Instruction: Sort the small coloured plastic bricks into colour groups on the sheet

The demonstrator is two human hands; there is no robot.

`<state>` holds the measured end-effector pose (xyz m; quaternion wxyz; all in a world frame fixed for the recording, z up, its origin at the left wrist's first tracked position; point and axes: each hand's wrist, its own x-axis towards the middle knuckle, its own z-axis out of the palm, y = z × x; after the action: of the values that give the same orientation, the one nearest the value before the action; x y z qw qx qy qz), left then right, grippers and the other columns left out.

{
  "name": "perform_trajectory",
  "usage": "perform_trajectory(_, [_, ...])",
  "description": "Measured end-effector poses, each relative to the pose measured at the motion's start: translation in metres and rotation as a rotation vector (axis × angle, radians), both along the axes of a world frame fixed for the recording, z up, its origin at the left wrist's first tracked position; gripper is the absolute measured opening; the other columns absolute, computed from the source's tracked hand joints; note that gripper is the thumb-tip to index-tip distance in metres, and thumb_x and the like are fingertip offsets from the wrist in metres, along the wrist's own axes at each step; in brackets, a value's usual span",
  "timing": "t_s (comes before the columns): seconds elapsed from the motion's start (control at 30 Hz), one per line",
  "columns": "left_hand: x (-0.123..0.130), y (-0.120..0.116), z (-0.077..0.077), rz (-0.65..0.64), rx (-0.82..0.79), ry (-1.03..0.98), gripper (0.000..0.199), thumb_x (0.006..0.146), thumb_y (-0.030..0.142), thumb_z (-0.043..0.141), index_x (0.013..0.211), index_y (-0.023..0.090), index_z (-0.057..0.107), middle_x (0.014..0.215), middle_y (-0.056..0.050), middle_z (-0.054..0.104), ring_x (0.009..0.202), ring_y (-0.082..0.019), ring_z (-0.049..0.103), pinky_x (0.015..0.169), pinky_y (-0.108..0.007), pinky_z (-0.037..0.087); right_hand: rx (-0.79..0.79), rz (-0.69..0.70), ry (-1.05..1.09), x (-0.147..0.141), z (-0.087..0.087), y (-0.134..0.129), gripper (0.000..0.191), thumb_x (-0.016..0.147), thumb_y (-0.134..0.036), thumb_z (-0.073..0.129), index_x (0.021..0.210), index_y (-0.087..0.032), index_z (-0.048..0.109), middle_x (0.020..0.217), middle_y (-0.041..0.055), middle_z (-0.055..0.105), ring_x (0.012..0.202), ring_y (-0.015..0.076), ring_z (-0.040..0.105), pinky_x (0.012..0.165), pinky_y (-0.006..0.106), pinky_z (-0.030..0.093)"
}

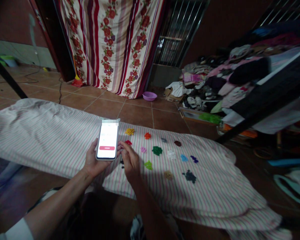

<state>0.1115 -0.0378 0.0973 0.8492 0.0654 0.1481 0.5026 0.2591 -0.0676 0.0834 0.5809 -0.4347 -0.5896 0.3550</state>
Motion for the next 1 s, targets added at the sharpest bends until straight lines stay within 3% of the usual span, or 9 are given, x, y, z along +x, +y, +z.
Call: perform_trajectory(1.0, [-0.0005,0.0019,-0.0044,-0.007,0.015,-0.008,0.066,0.090,0.047,0.046,0.142,0.007,0.039,0.110,-0.020,0.069,0.101,-0.031,0.067,0.098,-0.049,0.045,-0.002,-0.003,0.013,-0.0011,0.0020,-0.0005,0.049,0.095,-0.053,0.040,0.122,-0.019,0.063,0.110,0.0100,0.068,0.097,0.0217,0.064,0.082,0.035,0.054])
